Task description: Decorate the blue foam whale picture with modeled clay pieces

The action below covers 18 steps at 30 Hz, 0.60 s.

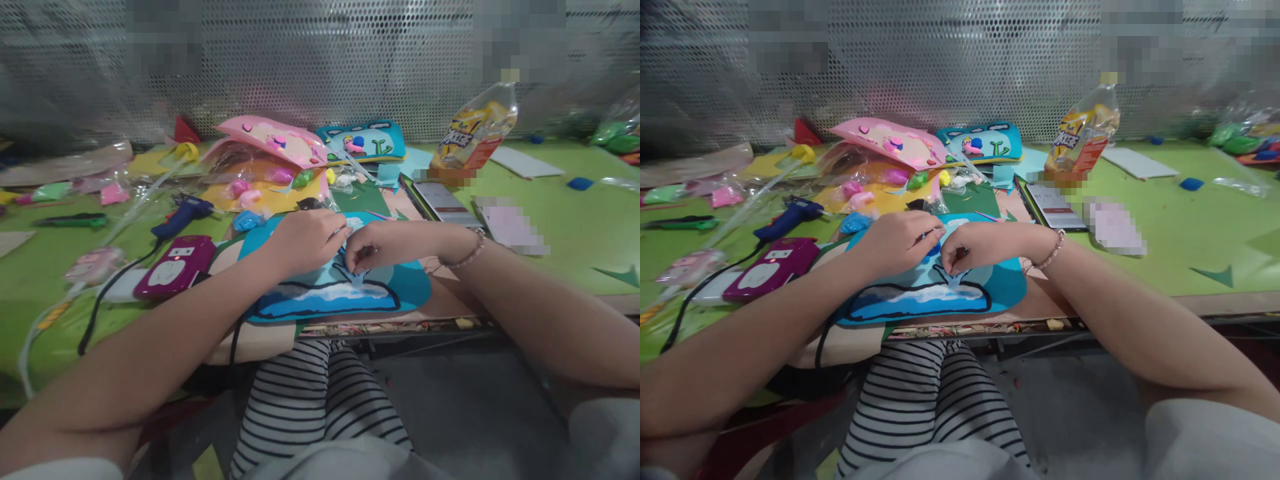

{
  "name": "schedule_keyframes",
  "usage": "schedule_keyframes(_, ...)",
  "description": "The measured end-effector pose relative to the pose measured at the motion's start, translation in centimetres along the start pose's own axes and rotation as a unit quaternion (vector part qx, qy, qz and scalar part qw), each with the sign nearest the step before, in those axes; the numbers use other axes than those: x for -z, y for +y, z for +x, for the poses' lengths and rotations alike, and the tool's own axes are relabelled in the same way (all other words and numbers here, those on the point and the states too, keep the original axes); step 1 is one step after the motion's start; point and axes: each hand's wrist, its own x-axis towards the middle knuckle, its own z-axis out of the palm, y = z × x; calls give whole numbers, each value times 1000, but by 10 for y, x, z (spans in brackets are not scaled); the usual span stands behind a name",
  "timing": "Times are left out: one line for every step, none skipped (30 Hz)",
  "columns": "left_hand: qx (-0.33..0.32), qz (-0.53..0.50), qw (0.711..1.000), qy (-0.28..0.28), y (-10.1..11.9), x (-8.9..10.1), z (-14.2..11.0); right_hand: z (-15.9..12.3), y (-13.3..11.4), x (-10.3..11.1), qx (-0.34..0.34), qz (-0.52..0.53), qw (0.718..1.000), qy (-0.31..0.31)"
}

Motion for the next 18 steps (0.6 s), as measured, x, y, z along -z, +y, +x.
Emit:
schedule_keyframes(-2, -1, 1000, 1, 0, 0, 0, 0, 0, 0, 3, -2, 1000, 1)
schedule_keyframes(-4, -1, 1000, 3, 0, 0, 0, 0, -1, 0, 5, -3, 1000, 2)
schedule_keyframes(-5, -1, 1000, 5, 0, 0, 0, 0, -1, 0, 6, -3, 1000, 2)
schedule_keyframes(-7, 0, 1000, 6, 0, 0, 0, -1, -2, 0, 7, -2, 1000, 2)
schedule_keyframes(-8, 1, 1000, 6, 0, 0, 0, -1, -2, 0, 8, 0, 1000, 2)
schedule_keyframes(-9, 2, 1000, 6, 0, -1, 0, -1, -3, 1, 10, 2, 1000, 0)
schedule_keyframes(-9, 3, 1000, 6, 0, -1, 0, -1, -3, 1, 11, 5, 1000, -3)
schedule_keyframes(-10, 3, 1000, 7, 0, -1, -1, -1, -3, 2, 12, 6, 1000, -6)
schedule_keyframes(-11, 4, 1000, 8, 0, -1, -1, -1, -4, 2, 13, 6, 1000, -9)
schedule_keyframes(-12, 6, 1000, 8, -1, -1, -1, -1, -4, 2, 12, 4, 1000, -9)
schedule_keyframes(-14, 7, 1000, 9, -1, -1, -1, -1, -3, 2, 11, 2, 1000, -6)
schedule_keyframes(-15, 8, 1000, 8, -1, -2, -1, -1, -3, 1, 10, 0, 1000, -2)
schedule_keyframes(-17, 9, 1000, 8, -2, -2, -1, -1, -3, 1, 9, -3, 1000, 2)
schedule_keyframes(-19, 9, 1000, 8, -2, -2, -1, -1, -3, 1, 8, -7, 1000, 5)
schedule_keyframes(-20, 8, 1000, 7, -2, -2, -1, -1, -3, 1, 8, -10, 1000, 6)
schedule_keyframes(-20, 8, 1000, 6, -2, -2, -1, -1, -2, 1, 6, -13, 1000, 5)
schedule_keyframes(-19, 9, 1000, 5, -2, -1, -1, -1, -2, 1, 5, -15, 1000, 4)
schedule_keyframes(-19, 9, 1000, 3, -1, -1, -1, -1, -2, 1, 4, -14, 1000, 4)
